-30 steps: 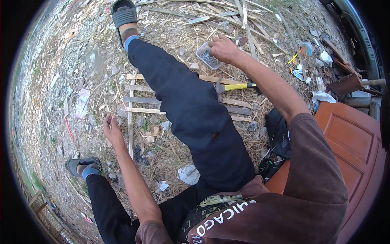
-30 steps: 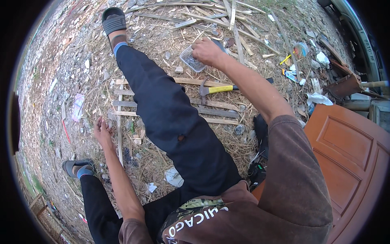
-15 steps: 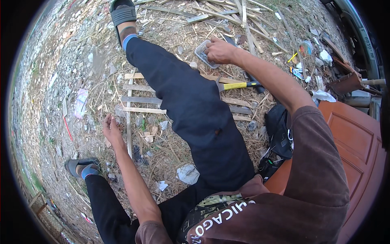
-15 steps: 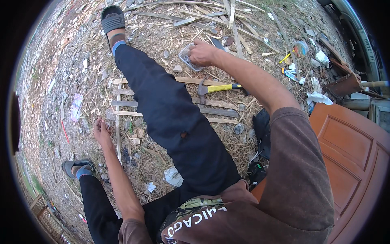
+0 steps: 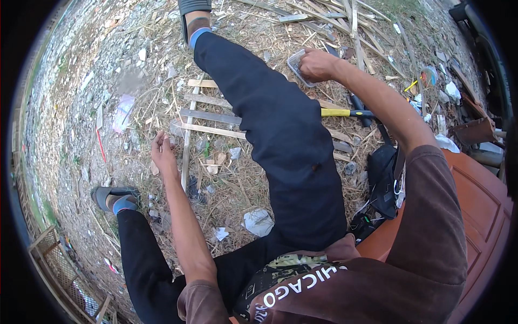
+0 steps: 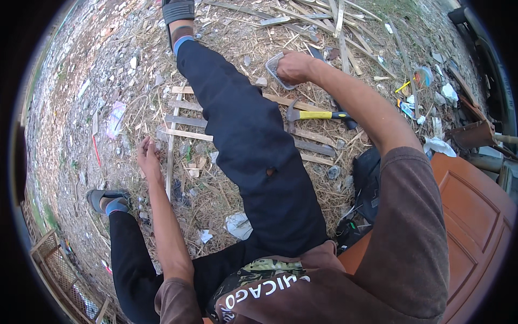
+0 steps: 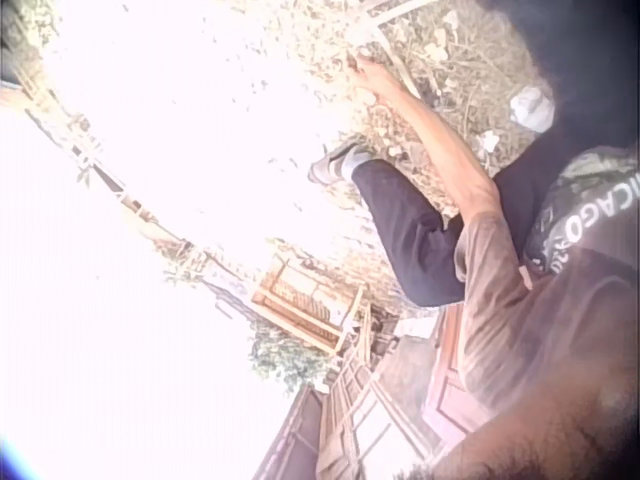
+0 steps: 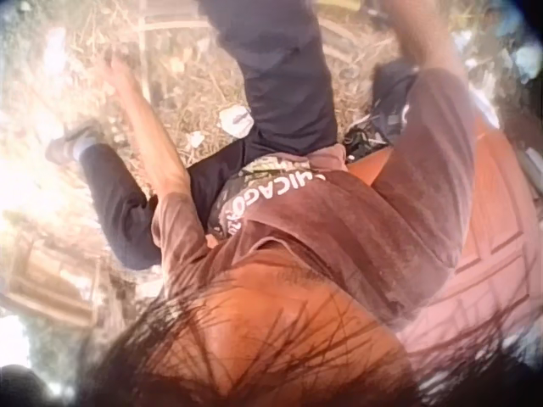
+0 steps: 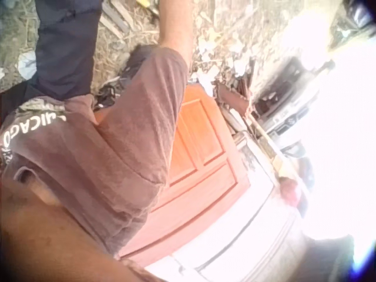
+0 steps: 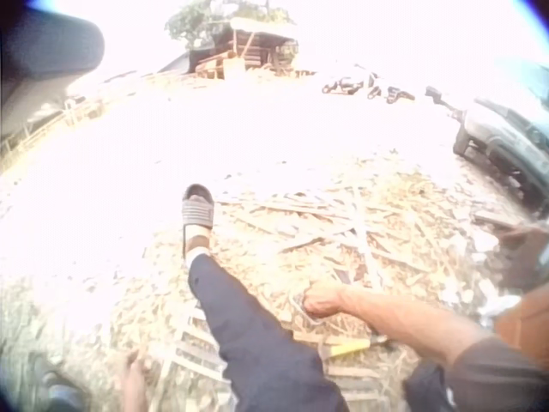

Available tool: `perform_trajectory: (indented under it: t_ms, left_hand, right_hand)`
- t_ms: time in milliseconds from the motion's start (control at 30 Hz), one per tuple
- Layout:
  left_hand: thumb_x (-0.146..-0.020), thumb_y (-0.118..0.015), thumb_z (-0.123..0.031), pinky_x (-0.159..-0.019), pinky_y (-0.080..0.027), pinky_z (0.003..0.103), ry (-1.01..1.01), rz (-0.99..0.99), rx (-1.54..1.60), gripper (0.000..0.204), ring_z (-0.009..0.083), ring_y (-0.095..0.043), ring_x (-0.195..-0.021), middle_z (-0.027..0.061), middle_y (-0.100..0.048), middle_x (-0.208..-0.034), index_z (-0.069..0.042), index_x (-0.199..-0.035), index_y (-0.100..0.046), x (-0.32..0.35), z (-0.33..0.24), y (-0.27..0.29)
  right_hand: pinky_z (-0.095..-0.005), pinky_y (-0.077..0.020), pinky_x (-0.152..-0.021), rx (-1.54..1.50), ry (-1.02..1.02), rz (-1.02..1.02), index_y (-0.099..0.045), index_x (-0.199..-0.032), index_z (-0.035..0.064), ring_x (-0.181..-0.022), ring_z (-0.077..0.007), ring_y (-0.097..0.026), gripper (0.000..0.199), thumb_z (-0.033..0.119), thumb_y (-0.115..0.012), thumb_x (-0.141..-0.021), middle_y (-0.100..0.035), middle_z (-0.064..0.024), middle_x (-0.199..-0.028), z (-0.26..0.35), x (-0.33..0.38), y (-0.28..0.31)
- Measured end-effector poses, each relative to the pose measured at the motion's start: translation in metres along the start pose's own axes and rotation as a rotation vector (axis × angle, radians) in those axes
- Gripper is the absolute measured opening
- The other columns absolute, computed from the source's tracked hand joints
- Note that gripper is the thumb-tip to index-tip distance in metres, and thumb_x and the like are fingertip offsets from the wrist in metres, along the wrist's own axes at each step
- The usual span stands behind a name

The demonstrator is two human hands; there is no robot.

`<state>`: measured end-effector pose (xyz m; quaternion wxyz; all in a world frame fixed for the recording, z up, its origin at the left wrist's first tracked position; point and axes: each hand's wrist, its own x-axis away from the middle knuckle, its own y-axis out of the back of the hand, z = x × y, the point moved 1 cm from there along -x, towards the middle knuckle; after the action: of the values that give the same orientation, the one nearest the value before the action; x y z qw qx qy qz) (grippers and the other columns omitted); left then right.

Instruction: The person shaves strips of wood with a knife and then assembles them by hammering nails to create a small frame or lattice structure while sitting on the ground.

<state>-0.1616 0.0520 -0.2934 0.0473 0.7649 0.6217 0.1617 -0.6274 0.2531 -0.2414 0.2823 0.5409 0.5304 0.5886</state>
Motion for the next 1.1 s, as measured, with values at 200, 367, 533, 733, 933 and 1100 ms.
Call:
perform_trajectory:
  t_ms: [200,367,533,733,933,1100]
  left_hand:
    - [-0.097,-0.059,-0.011,-0.076,-0.048,0.027,-0.029,0.001,-0.008,0.027,0.012,-0.056,-0.085,0.0043,-0.059,-0.103,-0.001,-0.121,-0.061,0.004,-0.001,-0.003]
    - [-0.096,-0.06,-0.011,-0.076,-0.048,0.027,0.008,-0.007,0.002,0.026,0.012,-0.057,-0.085,0.0044,-0.059,-0.103,-0.002,-0.121,-0.061,0.008,-0.004,-0.004]
    - [-0.097,-0.059,-0.014,-0.072,-0.047,0.025,-0.006,-0.032,0.025,0.029,0.0109,-0.056,-0.082,0.0042,-0.062,-0.102,-0.003,-0.123,-0.061,0.009,-0.004,-0.005]
    - [-0.095,-0.06,-0.012,-0.072,-0.046,0.027,-0.086,-0.002,-0.074,0.025,0.0106,-0.056,-0.082,0.0049,-0.061,-0.099,-0.003,-0.119,-0.063,0.012,-0.012,-0.016]
    - [-0.094,-0.065,-0.011,-0.069,-0.045,0.025,-0.114,0.008,-0.061,0.026,0.0087,-0.054,-0.081,0.0022,-0.062,-0.1,-0.006,-0.119,-0.064,0.015,-0.04,-0.022]
    - [-0.091,-0.068,-0.005,-0.076,-0.047,0.024,-0.228,0.035,0.194,0.031,0.0089,-0.059,-0.09,0.0023,-0.063,-0.104,-0.005,-0.122,-0.062,0.016,-0.066,-0.043]
  right_hand:
    - [-0.0377,-0.0471,-0.083,-0.041,-0.059,0.085,-0.066,-0.066,0.0087,-0.077,-0.0214,-0.066,0.011,0.016,-0.066,-0.075,-0.067,-0.0061,-0.076,0.005,-0.003,0.003]
    - [-0.0423,-0.0504,-0.08,-0.164,-0.148,0.126,-0.066,-0.071,0.0078,-0.08,-0.0287,-0.066,0.007,0.014,-0.067,-0.073,-0.067,-0.0087,-0.077,0.001,0.001,0.007]
    - [-0.0426,-0.052,-0.075,-0.424,-0.242,-0.145,-0.064,-0.08,0.0049,-0.083,-0.0328,-0.065,0.011,0.014,-0.067,-0.075,-0.068,-0.0122,-0.081,-0.006,0.008,0.018]
    - [-0.0322,-0.0513,-0.074,-0.75,-0.572,-0.353,-0.068,-0.092,0.0045,-0.08,-0.0194,-0.066,0.014,0.011,-0.07,-0.08,-0.07,-0.0082,-0.085,-0.018,0.018,0.05]
    - [-0.0252,-0.05,-0.072,-1.175,-0.443,-0.855,-0.073,-0.099,0.0035,-0.079,-0.0084,-0.064,0.016,0.014,-0.073,-0.087,-0.07,-0.0021,-0.085,0.018,-0.025,0.152]
    - [-0.0255,-0.0517,-0.07,-1.202,-0.242,-0.676,-0.073,-0.095,0.0032,-0.076,-0.0102,-0.066,0.016,0.015,-0.075,-0.084,-0.071,-0.0041,-0.081,0.109,-0.111,0.187]
